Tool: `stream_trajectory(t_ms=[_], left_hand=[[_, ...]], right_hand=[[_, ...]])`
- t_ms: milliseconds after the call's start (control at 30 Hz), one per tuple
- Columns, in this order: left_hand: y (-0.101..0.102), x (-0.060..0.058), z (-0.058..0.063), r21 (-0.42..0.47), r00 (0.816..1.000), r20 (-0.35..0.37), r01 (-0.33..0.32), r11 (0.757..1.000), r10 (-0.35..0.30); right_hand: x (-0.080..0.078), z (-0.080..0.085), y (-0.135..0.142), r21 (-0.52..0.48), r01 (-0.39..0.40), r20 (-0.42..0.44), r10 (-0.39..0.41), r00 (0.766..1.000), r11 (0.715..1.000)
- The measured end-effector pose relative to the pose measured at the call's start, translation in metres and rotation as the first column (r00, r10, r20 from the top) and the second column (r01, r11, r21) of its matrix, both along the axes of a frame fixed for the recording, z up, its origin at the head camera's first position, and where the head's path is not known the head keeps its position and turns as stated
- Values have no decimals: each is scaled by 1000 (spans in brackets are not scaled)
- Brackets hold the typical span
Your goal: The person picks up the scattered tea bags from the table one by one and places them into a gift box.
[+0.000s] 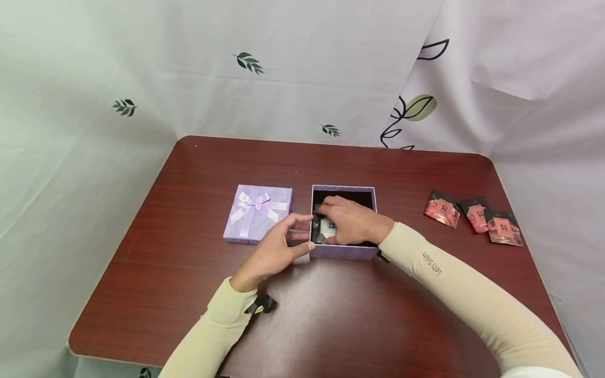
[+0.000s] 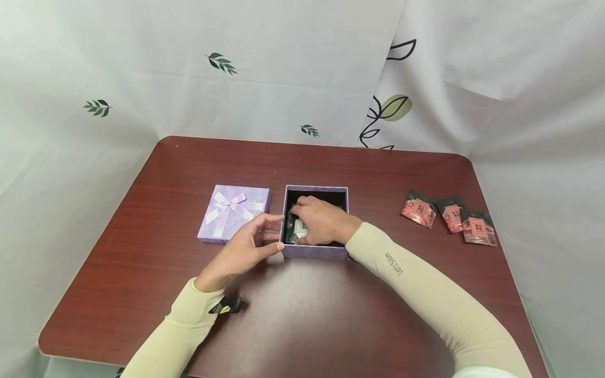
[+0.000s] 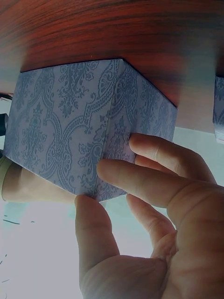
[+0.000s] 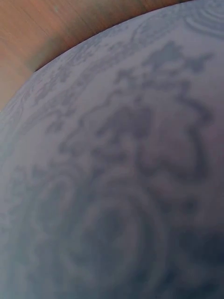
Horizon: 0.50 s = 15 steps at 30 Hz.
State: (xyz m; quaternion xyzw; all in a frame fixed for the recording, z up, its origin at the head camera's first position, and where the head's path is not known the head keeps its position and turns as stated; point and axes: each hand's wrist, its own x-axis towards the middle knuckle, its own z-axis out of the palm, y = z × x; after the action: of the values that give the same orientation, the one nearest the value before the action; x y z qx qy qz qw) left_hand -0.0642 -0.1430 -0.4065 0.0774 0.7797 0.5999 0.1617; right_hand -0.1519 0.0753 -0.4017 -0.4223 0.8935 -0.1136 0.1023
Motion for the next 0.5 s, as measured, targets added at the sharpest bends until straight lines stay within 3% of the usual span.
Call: stream_trajectory(t_ms=[200, 500], left_hand=[[0, 0, 0, -5, 1000, -4, -2, 1000, 2], [0, 1, 1, -11, 1000, 0, -4, 1000, 4]], right_hand=[[1, 3, 1, 0, 5, 1, -5, 1000, 1000], [-1, 16, 7, -50, 76, 85, -72, 994, 996]])
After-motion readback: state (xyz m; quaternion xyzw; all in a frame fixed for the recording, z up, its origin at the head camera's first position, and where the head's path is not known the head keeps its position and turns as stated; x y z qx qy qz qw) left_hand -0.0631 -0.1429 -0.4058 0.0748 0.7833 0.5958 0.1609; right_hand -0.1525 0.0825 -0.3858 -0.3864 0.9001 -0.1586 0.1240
